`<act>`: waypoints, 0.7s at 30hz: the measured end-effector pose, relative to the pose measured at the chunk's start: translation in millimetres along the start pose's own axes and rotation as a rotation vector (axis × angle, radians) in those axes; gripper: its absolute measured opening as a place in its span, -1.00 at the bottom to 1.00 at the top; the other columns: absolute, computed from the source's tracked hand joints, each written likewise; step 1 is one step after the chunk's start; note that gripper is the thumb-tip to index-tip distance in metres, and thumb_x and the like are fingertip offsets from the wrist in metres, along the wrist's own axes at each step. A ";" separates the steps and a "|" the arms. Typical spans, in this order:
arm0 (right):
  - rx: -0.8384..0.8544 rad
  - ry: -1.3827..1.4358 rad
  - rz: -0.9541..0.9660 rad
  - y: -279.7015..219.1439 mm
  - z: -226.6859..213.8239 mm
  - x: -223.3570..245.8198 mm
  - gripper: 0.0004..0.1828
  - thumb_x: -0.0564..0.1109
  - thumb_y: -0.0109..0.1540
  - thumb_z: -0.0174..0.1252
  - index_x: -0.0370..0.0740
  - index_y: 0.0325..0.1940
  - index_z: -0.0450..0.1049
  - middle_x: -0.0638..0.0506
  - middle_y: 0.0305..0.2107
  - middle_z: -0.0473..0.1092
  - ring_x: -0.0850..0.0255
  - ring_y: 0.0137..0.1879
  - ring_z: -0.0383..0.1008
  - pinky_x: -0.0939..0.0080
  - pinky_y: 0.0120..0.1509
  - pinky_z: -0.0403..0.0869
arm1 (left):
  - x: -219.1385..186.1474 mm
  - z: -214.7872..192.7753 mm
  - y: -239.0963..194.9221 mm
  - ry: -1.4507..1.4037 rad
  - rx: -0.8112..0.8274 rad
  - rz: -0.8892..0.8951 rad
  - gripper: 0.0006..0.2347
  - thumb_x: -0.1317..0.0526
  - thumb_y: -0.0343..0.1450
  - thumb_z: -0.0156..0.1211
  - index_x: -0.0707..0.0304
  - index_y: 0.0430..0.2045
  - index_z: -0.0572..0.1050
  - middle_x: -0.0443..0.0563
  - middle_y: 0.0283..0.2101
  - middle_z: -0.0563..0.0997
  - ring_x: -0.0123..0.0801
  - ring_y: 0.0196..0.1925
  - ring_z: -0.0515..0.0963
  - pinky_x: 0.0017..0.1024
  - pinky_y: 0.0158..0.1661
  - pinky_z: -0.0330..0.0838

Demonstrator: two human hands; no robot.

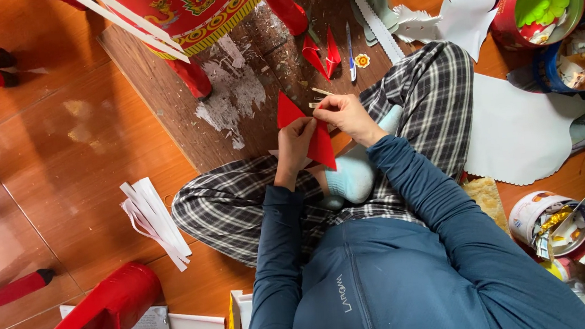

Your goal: Decorating a traditional paper lantern by folding and attaching red paper ornaments

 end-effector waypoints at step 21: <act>-0.173 0.037 -0.027 14.3 -31.6 -12.1 -0.88 -0.10 0.31 0.48 -0.12 -0.22 0.66 0.17 -0.47 0.53 0.51 -0.33 0.46 0.46 -0.35 0.49 | 14.1 -6.7 0.9 -0.119 -0.005 -0.076 -0.82 0.32 0.56 0.19 0.43 -0.22 0.74 0.23 -0.39 0.76 -0.31 -0.35 0.75 -0.36 -0.29 0.71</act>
Point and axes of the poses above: each hand's wrist, its own y-axis towards the middle knuckle, its own z-axis out of the palm, x = y × z, the point moved 10 cm from there along y, towards the middle knuckle
